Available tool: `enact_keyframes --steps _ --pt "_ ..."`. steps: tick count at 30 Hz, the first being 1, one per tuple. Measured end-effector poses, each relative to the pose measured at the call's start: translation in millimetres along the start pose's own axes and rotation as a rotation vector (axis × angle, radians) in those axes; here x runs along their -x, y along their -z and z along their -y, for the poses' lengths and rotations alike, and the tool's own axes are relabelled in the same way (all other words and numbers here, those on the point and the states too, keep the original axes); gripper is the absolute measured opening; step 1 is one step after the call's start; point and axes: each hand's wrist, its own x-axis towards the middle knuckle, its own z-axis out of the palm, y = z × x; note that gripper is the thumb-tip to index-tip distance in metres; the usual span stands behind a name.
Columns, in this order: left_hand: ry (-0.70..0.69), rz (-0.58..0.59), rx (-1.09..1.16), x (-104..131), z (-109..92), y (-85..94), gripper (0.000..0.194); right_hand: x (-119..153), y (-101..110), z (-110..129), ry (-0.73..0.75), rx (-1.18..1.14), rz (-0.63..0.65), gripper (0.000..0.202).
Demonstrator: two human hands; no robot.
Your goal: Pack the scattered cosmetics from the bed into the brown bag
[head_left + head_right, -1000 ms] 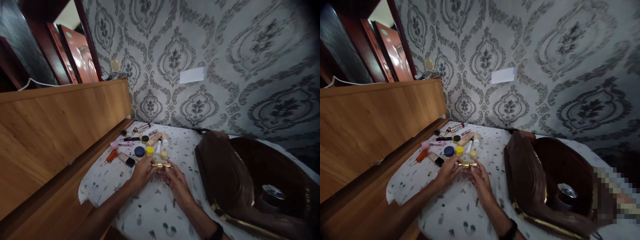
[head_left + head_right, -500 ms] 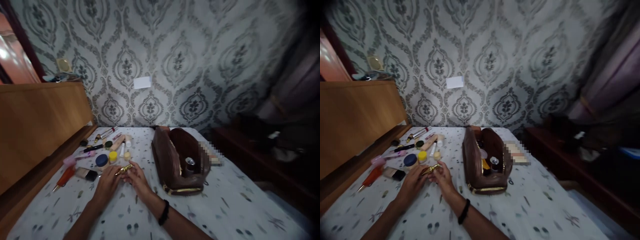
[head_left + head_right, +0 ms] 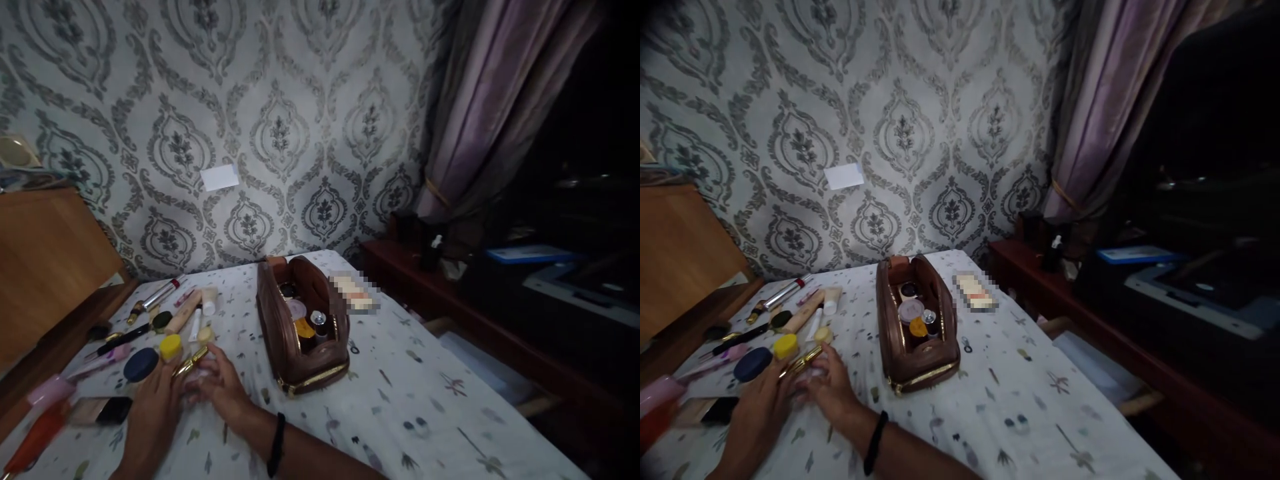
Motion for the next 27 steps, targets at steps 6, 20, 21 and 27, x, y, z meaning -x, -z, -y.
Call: enact_keyframes --steps 6,20,21,27 --pt "-0.024 -0.006 -0.088 -6.6 -7.6 6.4 0.031 -2.3 2.9 -7.0 0.012 0.062 0.01 0.082" --pt "0.122 0.02 0.095 -15.5 -14.2 10.8 0.029 7.2 3.4 17.1 0.029 0.221 0.113 0.06" --pt "0.127 0.035 0.108 -16.1 -14.1 11.9 0.029 7.0 3.4 18.2 0.026 0.229 0.11 0.06" --pt "0.147 0.096 0.15 -15.9 -14.8 19.7 0.026 9.1 -0.1 24.3 -0.007 0.305 0.109 0.061"
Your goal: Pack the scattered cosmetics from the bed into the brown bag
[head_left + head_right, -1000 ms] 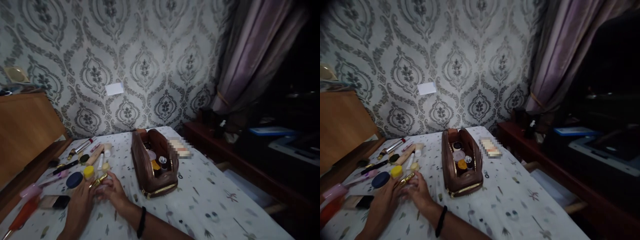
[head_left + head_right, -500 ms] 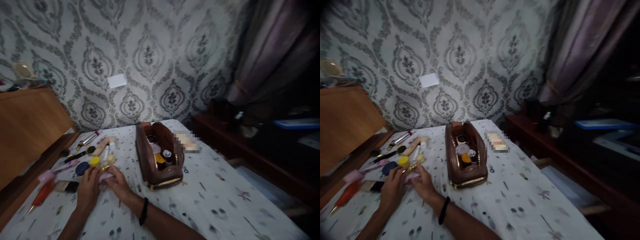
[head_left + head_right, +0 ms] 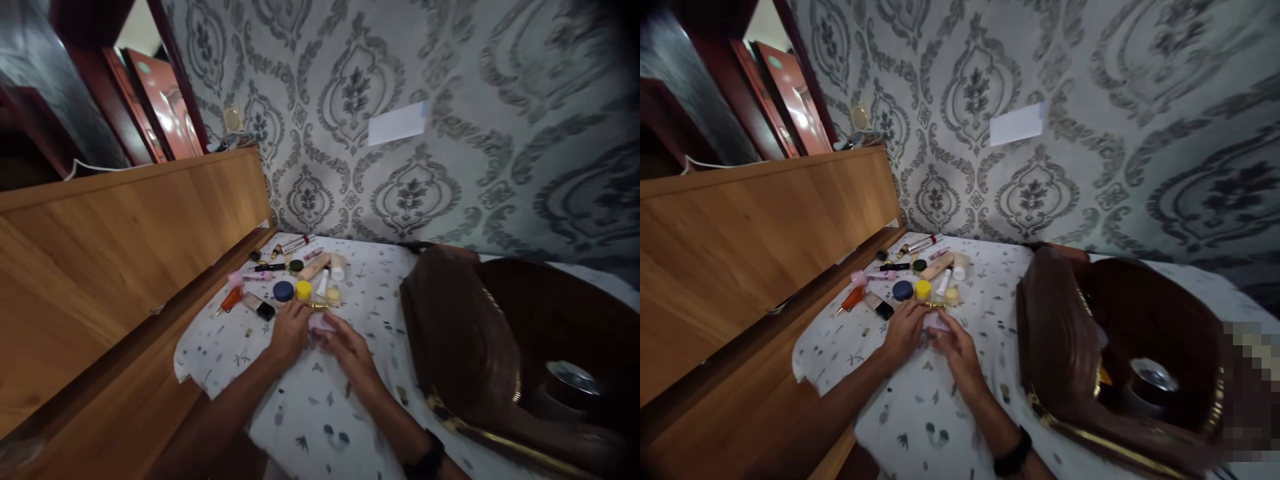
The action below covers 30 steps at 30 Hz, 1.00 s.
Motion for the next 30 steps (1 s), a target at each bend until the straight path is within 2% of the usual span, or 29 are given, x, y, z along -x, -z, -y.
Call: enact_keyframes --steps 9,14,20,24,28,30 --pt "-0.005 -0.001 0.082 2.4 1.0 10.7 0.027 3.0 -2.6 7.1 -0.017 0.102 0.032 0.064" --pt "-0.012 -0.079 0.116 2.7 -0.8 16.6 0.028 2.6 -3.8 7.1 -0.031 0.097 0.006 0.062" --pt "0.017 -0.21 0.144 2.8 5.0 24.3 0.027 2.9 -3.2 11.8 0.022 0.229 0.004 0.051" --pt "0.165 -0.276 0.081 2.5 26.1 31.4 0.025 5.1 -2.9 13.8 0.036 0.257 0.025 0.052" --pt "0.398 -0.332 -0.037 7.9 65.8 51.7 0.025 6.9 -3.7 13.8 0.016 0.198 0.05 0.051" --pt "0.528 -0.323 -0.117 14.7 86.1 65.0 0.025 7.5 -4.0 14.6 0.009 0.186 0.064 0.05"
